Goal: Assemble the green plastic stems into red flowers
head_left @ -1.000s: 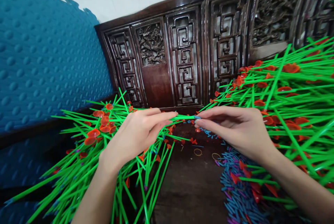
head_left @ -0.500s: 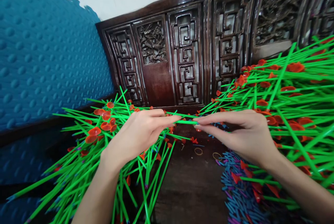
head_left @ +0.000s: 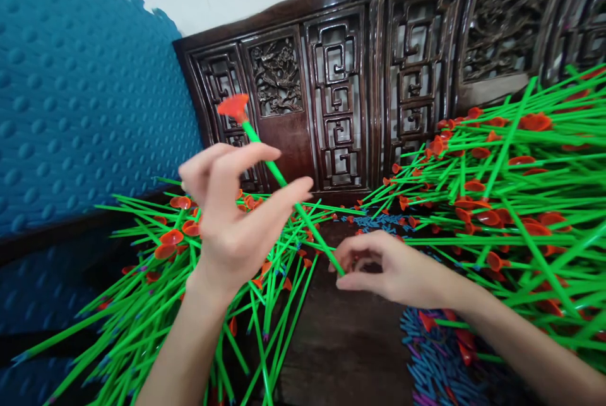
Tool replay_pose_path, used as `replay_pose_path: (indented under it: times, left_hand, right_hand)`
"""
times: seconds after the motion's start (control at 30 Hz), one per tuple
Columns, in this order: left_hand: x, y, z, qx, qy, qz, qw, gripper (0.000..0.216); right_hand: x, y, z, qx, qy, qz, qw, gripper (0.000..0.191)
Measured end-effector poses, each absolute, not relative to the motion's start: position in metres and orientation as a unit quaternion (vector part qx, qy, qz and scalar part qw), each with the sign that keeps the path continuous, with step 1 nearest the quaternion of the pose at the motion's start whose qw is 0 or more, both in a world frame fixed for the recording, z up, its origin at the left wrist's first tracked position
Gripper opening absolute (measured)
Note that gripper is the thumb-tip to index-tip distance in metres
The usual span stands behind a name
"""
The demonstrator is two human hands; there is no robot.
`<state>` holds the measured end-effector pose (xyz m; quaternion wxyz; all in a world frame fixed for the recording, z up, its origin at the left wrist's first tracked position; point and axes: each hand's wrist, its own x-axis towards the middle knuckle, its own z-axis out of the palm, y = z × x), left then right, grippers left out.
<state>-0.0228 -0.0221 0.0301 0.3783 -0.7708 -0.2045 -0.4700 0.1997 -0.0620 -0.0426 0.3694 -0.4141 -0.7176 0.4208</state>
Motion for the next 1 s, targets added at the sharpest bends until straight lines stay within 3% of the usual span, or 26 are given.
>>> replay_pose_path:
  times: [0.2, 0.33, 0.53, 0.83, 1.0]
  left_hand:
    - [-0.018, -0.019, 0.028, -0.783, -0.155, -0.577, 0.172, 0.040]
    - [-0.012, -0.026, 0.028, -0.827, -0.165, -0.538, -0.008, 0.047]
    - [-0.014, -0.024, 0.031, -0.867, -0.182, -0.455, 0.090, 0.024]
    - [-0.017, -0.016, 0.030, -0.846, -0.206, -0.462, 0.167, 0.030]
    - [-0.015, -0.012, 0.025, -0.904, -0.126, -0.391, 0.121, 0.026]
  right_hand:
    - [0.189, -0.054, -0.074, -0.439, -0.762, 0.408, 0.245, 0.017]
    - [0.187, -0.053, -0.087, -0.483, -0.787, 0.339, 0.181, 0.013]
    - [0.185, -0.055, -0.098, -0.516, -0.812, 0.236, 0.137, 0.013]
    - [0.178, -0.053, -0.105, -0.510, -0.824, 0.218, 0.117, 0.010]
    - [0.176, -0.055, -0.106, -0.516, -0.828, 0.196, 0.100, 0.012]
